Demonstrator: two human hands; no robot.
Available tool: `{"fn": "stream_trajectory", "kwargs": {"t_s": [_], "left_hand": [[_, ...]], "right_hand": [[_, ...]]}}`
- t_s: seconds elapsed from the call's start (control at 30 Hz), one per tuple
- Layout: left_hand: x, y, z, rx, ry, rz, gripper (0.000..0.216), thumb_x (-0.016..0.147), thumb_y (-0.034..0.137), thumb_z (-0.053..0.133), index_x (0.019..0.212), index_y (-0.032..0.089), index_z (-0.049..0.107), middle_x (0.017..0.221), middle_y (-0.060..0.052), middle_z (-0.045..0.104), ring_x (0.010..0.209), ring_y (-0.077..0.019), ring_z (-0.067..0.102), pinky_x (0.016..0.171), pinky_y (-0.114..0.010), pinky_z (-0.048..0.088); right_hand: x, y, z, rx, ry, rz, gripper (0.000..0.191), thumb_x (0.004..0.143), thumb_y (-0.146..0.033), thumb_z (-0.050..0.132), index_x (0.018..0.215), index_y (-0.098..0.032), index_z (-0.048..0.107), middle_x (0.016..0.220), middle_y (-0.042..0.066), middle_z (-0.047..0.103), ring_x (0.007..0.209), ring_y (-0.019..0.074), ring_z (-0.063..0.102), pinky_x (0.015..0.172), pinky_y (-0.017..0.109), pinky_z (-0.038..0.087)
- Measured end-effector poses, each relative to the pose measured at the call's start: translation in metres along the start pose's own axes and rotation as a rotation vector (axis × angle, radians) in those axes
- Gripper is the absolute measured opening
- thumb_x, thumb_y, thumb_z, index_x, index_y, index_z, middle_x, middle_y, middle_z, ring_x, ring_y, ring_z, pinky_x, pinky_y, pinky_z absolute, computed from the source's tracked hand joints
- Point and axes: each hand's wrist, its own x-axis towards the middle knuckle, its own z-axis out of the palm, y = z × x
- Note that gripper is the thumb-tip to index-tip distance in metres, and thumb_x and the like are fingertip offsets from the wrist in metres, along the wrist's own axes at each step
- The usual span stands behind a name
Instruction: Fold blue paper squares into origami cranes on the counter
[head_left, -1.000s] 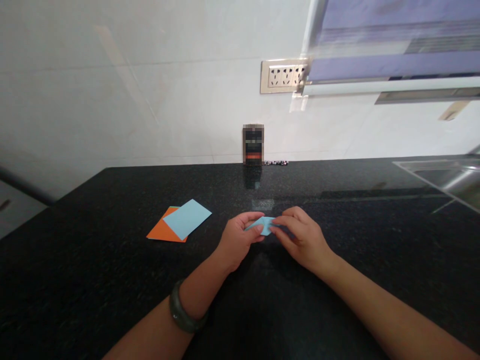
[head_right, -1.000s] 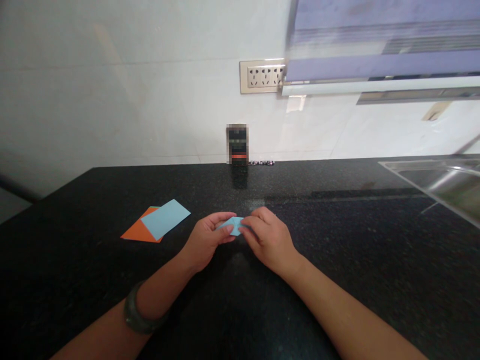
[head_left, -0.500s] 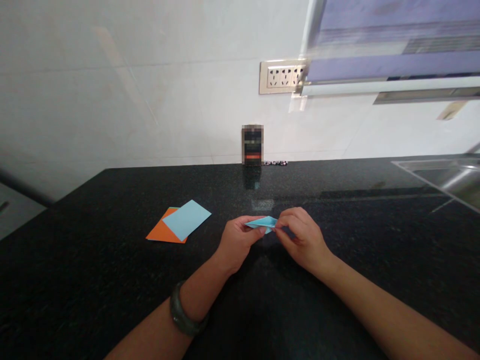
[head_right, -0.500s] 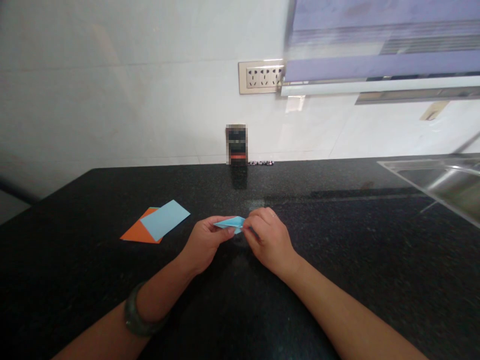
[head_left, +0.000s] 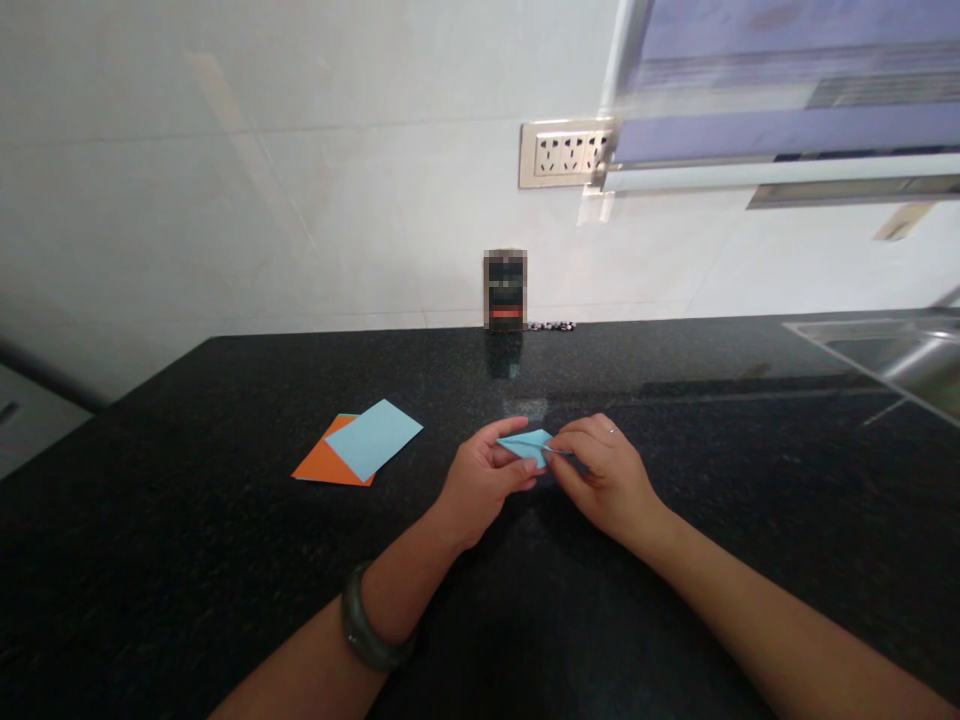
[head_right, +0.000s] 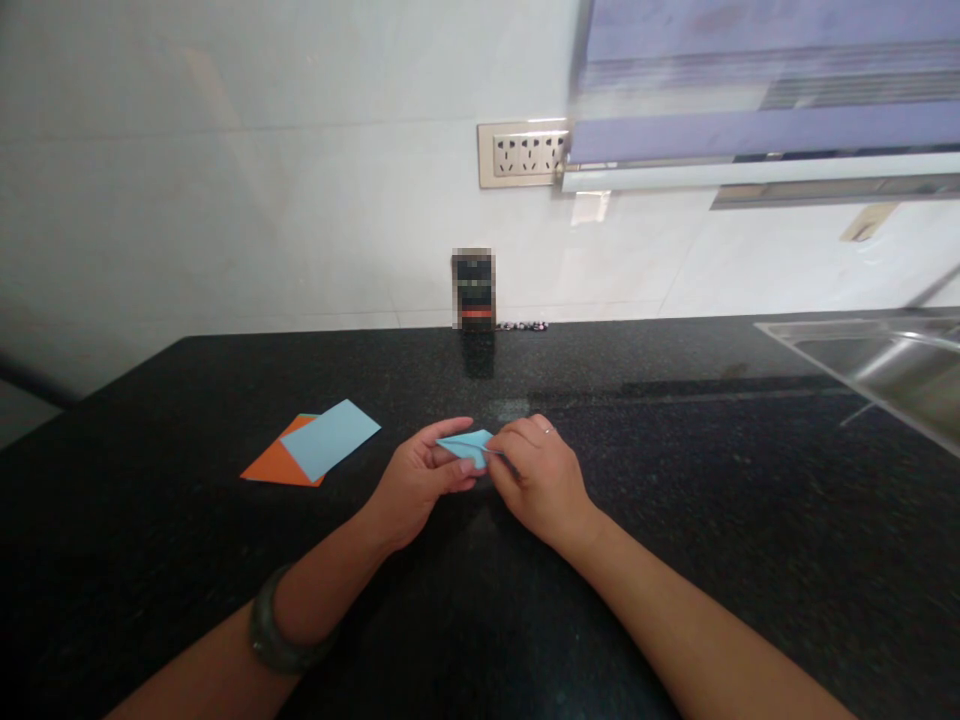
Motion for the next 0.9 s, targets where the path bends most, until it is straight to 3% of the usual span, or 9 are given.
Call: {"fn": "stream_trajectory", "kwargs": {"t_s": [0.23, 0.4, 0.53, 0.67, 0.9], "left_hand": [[0.001, -0.001, 0.003, 0.05, 0.103, -0.016, 0.028, 0.067, 0.016, 0.061, 0.094, 0.014, 0.053, 0.063, 0.0, 0.065, 0.059, -0.0137, 0.065, 0.051, -0.02, 0.05], [0.0, 0.002, 0.004, 0.04, 0.137, -0.034, 0.025, 0.066, 0.015, 0.059, 0.09, 0.015, 0.051, 0.061, 0.0, 0.064, 0.055, -0.0135, 0.064, 0.048, -0.019, 0.049], [0.001, 0.002, 0.002, 0.027, 0.125, -0.045, 0.027, 0.069, 0.017, 0.058, 0.095, 0.017, 0.05, 0.067, -0.002, 0.066, 0.056, -0.0137, 0.065, 0.047, -0.018, 0.047], [0.001, 0.0, 0.001, -0.019, 0.087, -0.044, 0.034, 0.072, 0.022, 0.057, 0.104, 0.018, 0.048, 0.075, -0.004, 0.067, 0.06, -0.015, 0.066, 0.049, -0.02, 0.048], [0.001, -0.003, 0.0, -0.021, 0.017, 0.025, 0.048, 0.062, 0.022, 0.071, 0.105, 0.013, 0.053, 0.077, -0.006, 0.068, 0.068, -0.0137, 0.064, 0.063, -0.022, 0.048]], "right_hand": [[0.001, -0.002, -0.001, 0.0, -0.015, -0.061, 0.01, 0.079, -0.014, 0.052, 0.08, -0.016, 0.061, 0.079, 0.007, 0.061, 0.073, 0.017, 0.051, 0.066, 0.032, 0.043], [0.002, -0.003, -0.004, -0.003, -0.042, -0.168, 0.015, 0.08, -0.013, 0.052, 0.087, -0.018, 0.064, 0.083, 0.006, 0.065, 0.072, 0.016, 0.051, 0.064, 0.03, 0.043], [0.001, -0.002, -0.002, 0.012, -0.034, -0.133, 0.014, 0.079, -0.014, 0.053, 0.086, -0.018, 0.065, 0.081, 0.007, 0.065, 0.071, 0.0161, 0.052, 0.064, 0.031, 0.043], [-0.001, -0.003, 0.002, 0.147, -0.008, 0.057, 0.011, 0.079, -0.016, 0.053, 0.081, -0.019, 0.063, 0.075, 0.005, 0.063, 0.07, 0.0159, 0.054, 0.066, 0.031, 0.044], [-0.002, -0.005, 0.011, 0.563, -0.038, 0.661, 0.011, 0.075, -0.027, 0.055, 0.073, -0.017, 0.058, 0.058, -0.001, 0.053, 0.051, 0.0111, 0.047, 0.048, 0.024, 0.039]]}}
